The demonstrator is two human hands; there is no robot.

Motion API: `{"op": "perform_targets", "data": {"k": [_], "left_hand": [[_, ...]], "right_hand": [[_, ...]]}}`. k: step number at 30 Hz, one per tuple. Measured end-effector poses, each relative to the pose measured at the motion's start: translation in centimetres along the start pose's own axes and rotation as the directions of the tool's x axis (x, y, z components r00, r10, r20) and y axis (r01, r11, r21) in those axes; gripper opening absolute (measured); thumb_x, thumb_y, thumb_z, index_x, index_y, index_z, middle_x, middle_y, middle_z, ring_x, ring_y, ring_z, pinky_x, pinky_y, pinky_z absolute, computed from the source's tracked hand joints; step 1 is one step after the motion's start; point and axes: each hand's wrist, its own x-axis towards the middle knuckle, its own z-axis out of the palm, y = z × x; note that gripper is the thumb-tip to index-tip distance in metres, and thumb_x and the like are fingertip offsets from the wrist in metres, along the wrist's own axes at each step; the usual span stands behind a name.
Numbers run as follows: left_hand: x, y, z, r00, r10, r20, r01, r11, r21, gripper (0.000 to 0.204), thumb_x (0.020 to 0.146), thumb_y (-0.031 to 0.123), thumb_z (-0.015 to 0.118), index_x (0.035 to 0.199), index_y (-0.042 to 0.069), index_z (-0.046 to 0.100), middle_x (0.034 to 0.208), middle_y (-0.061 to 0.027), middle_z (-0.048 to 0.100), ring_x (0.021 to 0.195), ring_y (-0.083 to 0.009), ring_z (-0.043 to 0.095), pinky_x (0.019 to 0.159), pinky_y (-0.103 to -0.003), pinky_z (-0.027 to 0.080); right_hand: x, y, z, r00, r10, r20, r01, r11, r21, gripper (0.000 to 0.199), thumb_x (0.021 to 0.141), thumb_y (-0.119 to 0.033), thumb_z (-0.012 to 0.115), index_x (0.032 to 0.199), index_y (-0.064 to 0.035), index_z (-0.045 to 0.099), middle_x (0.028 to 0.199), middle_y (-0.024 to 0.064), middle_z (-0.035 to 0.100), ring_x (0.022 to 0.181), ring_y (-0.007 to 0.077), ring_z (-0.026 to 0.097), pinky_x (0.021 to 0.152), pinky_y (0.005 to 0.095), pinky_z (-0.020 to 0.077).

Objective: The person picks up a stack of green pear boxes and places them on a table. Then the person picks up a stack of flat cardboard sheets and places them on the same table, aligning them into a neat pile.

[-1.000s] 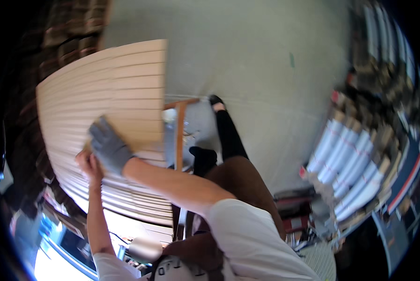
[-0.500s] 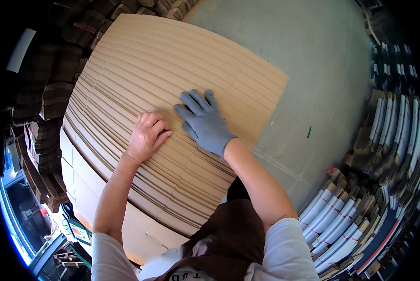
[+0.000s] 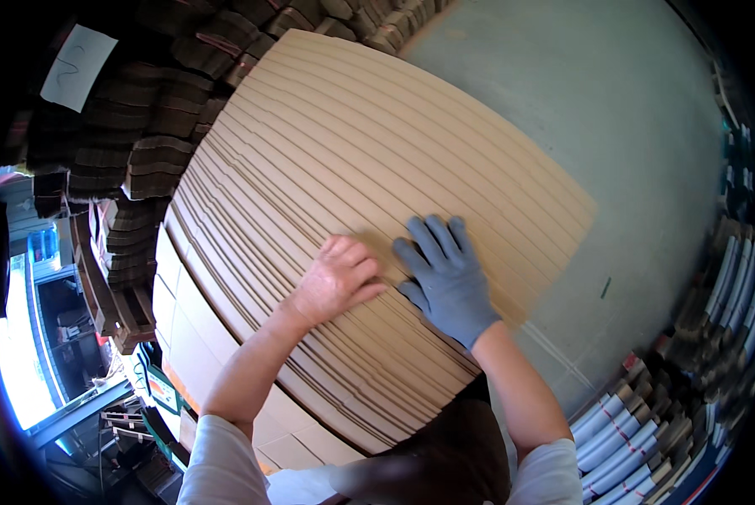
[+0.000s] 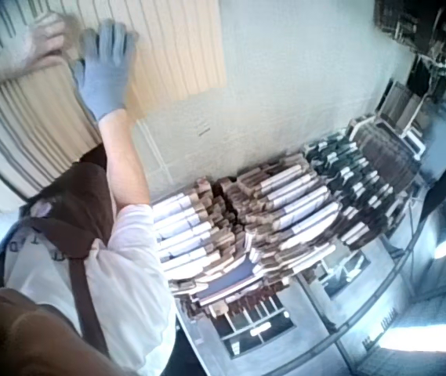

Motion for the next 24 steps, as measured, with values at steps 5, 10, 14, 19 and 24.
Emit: {"op": "perform_targets", "data": {"k": [5, 10, 14, 19, 24], "left_hand": [[0.45, -0.13, 0.08, 1.0, 0.007, 0.003, -0.007, 0.999, -0.041, 0.027, 0.078, 0.025, 0.081, 0.094, 0.012, 0.065, 0.097, -0.0049, 0.059, 0.1, -0.0279, 0.057, 0.091, -0.042, 0.045], [0.24, -0.23, 0.01, 1.0, 0.01, 0.004, -0.01, 0.998, -0.06, 0.026, 0.078, 0.026, 0.082, 0.092, 0.012, 0.065, 0.099, -0.0048, 0.06, 0.1, -0.0283, 0.058, 0.091, -0.042, 0.045], [0.23, -0.49, 0.34, 1.0, 0.011, 0.003, -0.011, 0.999, -0.052, 0.026, 0.077, 0.025, 0.082, 0.091, 0.012, 0.065, 0.099, -0.0046, 0.061, 0.1, -0.0278, 0.058, 0.091, -0.042, 0.046], [0.32, -0.37, 0.34, 1.0, 0.013, 0.01, -0.012, 0.999, -0.053, 0.026, 0.077, 0.025, 0.082, 0.091, 0.012, 0.065, 0.099, -0.0045, 0.061, 0.1, -0.0277, 0.058, 0.091, -0.042, 0.046], [0.41, -0.66, 0.05, 1.0, 0.024, -0.011, -0.025, 0.998, -0.056, 0.025, 0.078, 0.026, 0.081, 0.091, 0.012, 0.065, 0.097, -0.0053, 0.06, 0.099, -0.028, 0.058, 0.09, -0.042, 0.046]], "right_hand": [[0.02, 0.2, -0.02, 1.0, 0.003, -0.016, -0.003, 1.0, -0.002, 0.057, 0.081, -0.029, 0.077, 0.132, -0.0109, 0.06, 0.145, 0.0157, 0.049, 0.136, 0.0376, 0.043, 0.117, 0.0586, 0.0301], [0.04, 0.15, -0.4, 1.0, 0.0, -0.004, 0.0, 1.0, 0.027, 0.057, 0.08, -0.03, 0.077, 0.132, -0.0112, 0.06, 0.144, 0.0152, 0.05, 0.135, 0.0368, 0.044, 0.116, 0.0577, 0.032], [0.06, 0.39, -0.1, 1.0, 0.0, -0.027, 0.001, 1.0, 0.03, 0.058, 0.079, -0.03, 0.078, 0.131, -0.0111, 0.061, 0.143, 0.015, 0.051, 0.136, 0.0364, 0.044, 0.116, 0.0572, 0.0322], [-0.14, 0.64, -0.13, 0.999, -0.001, -0.036, 0.002, 0.999, 0.036, 0.058, 0.079, -0.03, 0.078, 0.131, -0.011, 0.061, 0.145, 0.0155, 0.05, 0.136, 0.0364, 0.044, 0.116, 0.057, 0.0319], [0.34, 0.76, -0.14, 1.0, -0.007, -0.022, 0.008, 0.999, 0.037, 0.057, 0.081, -0.028, 0.076, 0.132, -0.0102, 0.06, 0.146, 0.0163, 0.048, 0.135, 0.038, 0.043, 0.116, 0.0583, 0.0305]]}}
